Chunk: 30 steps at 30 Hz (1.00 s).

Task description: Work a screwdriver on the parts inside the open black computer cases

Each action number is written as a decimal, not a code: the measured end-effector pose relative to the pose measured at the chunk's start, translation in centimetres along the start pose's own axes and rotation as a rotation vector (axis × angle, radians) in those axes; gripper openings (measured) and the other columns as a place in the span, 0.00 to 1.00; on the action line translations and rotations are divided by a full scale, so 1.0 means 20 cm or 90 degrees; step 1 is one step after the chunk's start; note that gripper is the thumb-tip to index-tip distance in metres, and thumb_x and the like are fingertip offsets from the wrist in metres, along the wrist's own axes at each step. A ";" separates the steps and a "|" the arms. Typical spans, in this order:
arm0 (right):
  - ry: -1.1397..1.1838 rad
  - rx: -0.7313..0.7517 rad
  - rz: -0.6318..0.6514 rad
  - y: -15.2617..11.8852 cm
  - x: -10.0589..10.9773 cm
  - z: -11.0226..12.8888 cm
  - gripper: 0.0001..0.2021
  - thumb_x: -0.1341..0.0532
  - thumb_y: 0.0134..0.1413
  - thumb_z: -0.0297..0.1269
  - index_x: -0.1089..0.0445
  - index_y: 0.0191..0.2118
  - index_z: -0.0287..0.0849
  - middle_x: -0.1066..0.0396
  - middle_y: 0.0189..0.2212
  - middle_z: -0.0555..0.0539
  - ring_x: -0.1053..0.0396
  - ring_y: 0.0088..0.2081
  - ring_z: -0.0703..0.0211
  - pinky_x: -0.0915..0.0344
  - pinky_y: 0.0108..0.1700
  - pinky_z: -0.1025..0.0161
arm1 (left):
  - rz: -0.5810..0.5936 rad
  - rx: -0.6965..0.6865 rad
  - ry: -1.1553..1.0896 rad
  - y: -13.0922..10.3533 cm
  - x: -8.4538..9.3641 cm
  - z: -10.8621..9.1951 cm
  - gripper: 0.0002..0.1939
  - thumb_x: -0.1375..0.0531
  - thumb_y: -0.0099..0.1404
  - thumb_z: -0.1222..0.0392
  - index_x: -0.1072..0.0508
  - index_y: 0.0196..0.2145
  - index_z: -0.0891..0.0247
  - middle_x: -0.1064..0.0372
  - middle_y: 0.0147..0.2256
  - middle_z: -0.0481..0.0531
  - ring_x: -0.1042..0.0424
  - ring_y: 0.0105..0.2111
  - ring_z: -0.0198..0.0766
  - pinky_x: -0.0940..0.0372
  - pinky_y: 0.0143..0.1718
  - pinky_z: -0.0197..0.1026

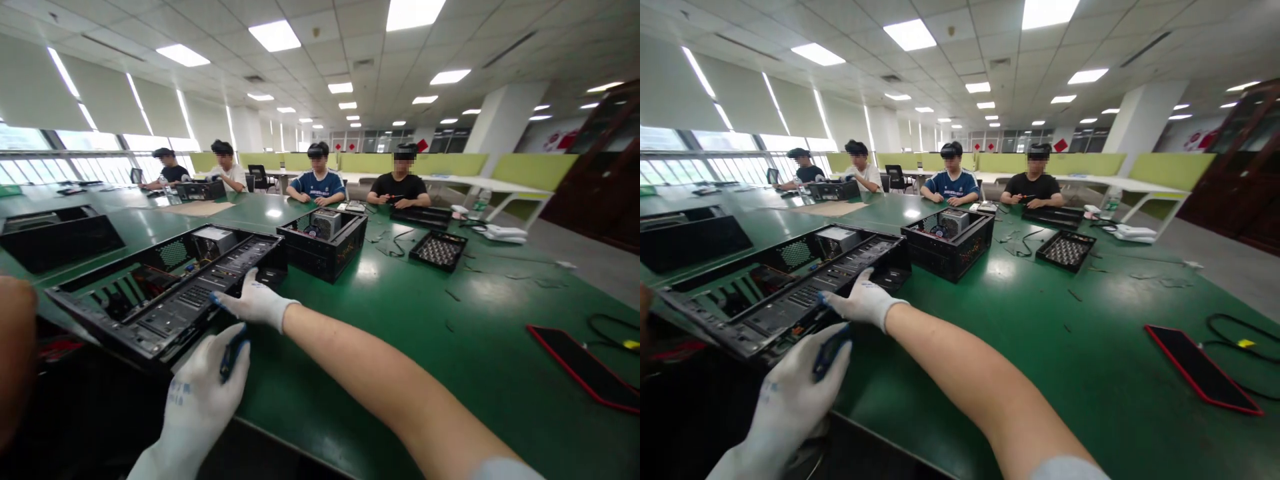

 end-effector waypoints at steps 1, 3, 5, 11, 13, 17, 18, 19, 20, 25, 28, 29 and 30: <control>-0.031 0.012 0.021 0.04 -0.01 0.02 0.58 0.33 0.51 0.70 0.47 0.75 0.31 0.29 0.65 0.29 0.30 0.65 0.34 0.32 0.64 0.46 | 0.006 0.028 0.003 0.03 -0.05 0.05 0.18 0.43 0.74 0.48 0.26 0.56 0.58 0.19 0.45 0.57 0.18 0.43 0.49 0.23 0.44 0.47; -0.103 0.041 0.052 0.09 0.00 0.05 0.51 0.37 0.55 0.71 0.38 0.71 0.33 0.26 0.62 0.32 0.27 0.62 0.36 0.31 0.62 0.50 | 0.030 0.079 -0.003 0.05 -0.13 0.16 0.20 0.44 0.74 0.49 0.26 0.57 0.60 0.19 0.49 0.59 0.18 0.48 0.51 0.23 0.49 0.49; -0.179 0.070 0.050 0.11 0.07 0.04 0.43 0.39 0.59 0.70 0.32 0.66 0.37 0.25 0.61 0.36 0.27 0.61 0.41 0.32 0.63 0.54 | 0.061 0.111 -0.025 0.01 -0.18 0.25 0.21 0.44 0.74 0.48 0.26 0.58 0.60 0.19 0.50 0.58 0.18 0.48 0.51 0.22 0.49 0.49; -0.433 -0.027 -0.080 0.18 0.63 -0.23 0.25 0.38 0.70 0.53 0.29 0.62 0.41 0.29 0.62 0.38 0.31 0.62 0.43 0.35 0.64 0.38 | 0.125 0.146 -0.109 -0.24 -0.29 0.32 0.20 0.43 0.73 0.45 0.23 0.54 0.56 0.17 0.46 0.54 0.16 0.43 0.50 0.19 0.45 0.50; -0.505 -0.090 -0.116 0.19 0.83 -0.36 0.23 0.35 0.69 0.48 0.30 0.63 0.43 0.31 0.63 0.39 0.29 0.60 0.44 0.31 0.60 0.39 | 0.139 0.138 -0.130 -0.27 -0.34 0.29 0.19 0.43 0.73 0.45 0.22 0.53 0.56 0.17 0.46 0.54 0.16 0.43 0.50 0.19 0.44 0.49; -0.602 -0.160 -0.121 0.20 1.02 -0.55 0.21 0.35 0.69 0.45 0.30 0.61 0.42 0.29 0.60 0.40 0.27 0.56 0.47 0.27 0.56 0.43 | 0.154 0.100 -0.125 -0.28 -0.44 0.19 0.18 0.43 0.74 0.48 0.22 0.53 0.57 0.17 0.46 0.54 0.16 0.44 0.49 0.20 0.44 0.48; -0.618 -0.169 -0.119 0.21 1.04 -0.58 0.21 0.35 0.69 0.45 0.29 0.61 0.42 0.28 0.59 0.40 0.26 0.55 0.47 0.26 0.56 0.43 | 0.153 0.093 -0.105 -0.28 -0.46 0.17 0.17 0.44 0.74 0.49 0.22 0.53 0.57 0.18 0.45 0.54 0.16 0.43 0.49 0.20 0.44 0.49; -0.631 -0.176 -0.117 0.22 1.04 -0.59 0.21 0.35 0.69 0.46 0.29 0.61 0.42 0.28 0.59 0.40 0.26 0.55 0.47 0.26 0.55 0.44 | 0.148 0.089 -0.082 -0.28 -0.48 0.17 0.17 0.44 0.75 0.50 0.23 0.53 0.57 0.18 0.45 0.54 0.16 0.42 0.48 0.20 0.43 0.49; -0.641 -0.182 -0.115 0.22 1.04 -0.61 0.21 0.35 0.69 0.46 0.29 0.61 0.42 0.28 0.59 0.41 0.26 0.54 0.48 0.26 0.55 0.44 | 0.136 0.083 -0.061 -0.29 -0.50 0.17 0.16 0.44 0.75 0.51 0.23 0.53 0.57 0.18 0.44 0.53 0.16 0.41 0.48 0.21 0.42 0.48; -0.678 -0.189 -0.119 0.22 1.04 -0.62 0.20 0.35 0.69 0.46 0.29 0.60 0.42 0.28 0.58 0.41 0.26 0.54 0.48 0.26 0.55 0.45 | 0.045 0.048 -0.036 -0.32 -0.51 0.20 0.14 0.43 0.75 0.52 0.24 0.51 0.57 0.18 0.42 0.52 0.17 0.39 0.44 0.23 0.40 0.43; -0.699 -0.176 -0.115 0.15 1.05 -0.62 0.20 0.35 0.69 0.47 0.28 0.59 0.42 0.27 0.57 0.41 0.26 0.54 0.48 0.26 0.55 0.44 | 0.028 0.036 -0.033 -0.33 -0.52 0.21 0.13 0.44 0.76 0.52 0.24 0.52 0.58 0.19 0.42 0.53 0.17 0.39 0.44 0.23 0.41 0.43; -0.705 -0.168 -0.111 0.11 1.06 -0.61 0.20 0.36 0.69 0.48 0.28 0.58 0.41 0.26 0.56 0.41 0.25 0.53 0.49 0.27 0.55 0.44 | 0.022 0.033 -0.033 -0.33 -0.52 0.21 0.13 0.44 0.76 0.52 0.24 0.52 0.58 0.19 0.43 0.53 0.17 0.40 0.44 0.23 0.42 0.44; -0.712 -0.158 -0.105 0.06 1.06 -0.60 0.20 0.37 0.70 0.50 0.27 0.57 0.40 0.25 0.55 0.41 0.25 0.53 0.49 0.28 0.55 0.44 | 0.017 0.032 -0.034 -0.33 -0.52 0.21 0.13 0.44 0.76 0.52 0.24 0.52 0.58 0.19 0.43 0.53 0.17 0.40 0.45 0.23 0.43 0.44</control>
Point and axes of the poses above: each hand's wrist, its own y-axis towards the middle knuckle, its own x-axis out of the back of the hand, z = x × y, the point moved 9 cm from there along y, towards the middle knuckle
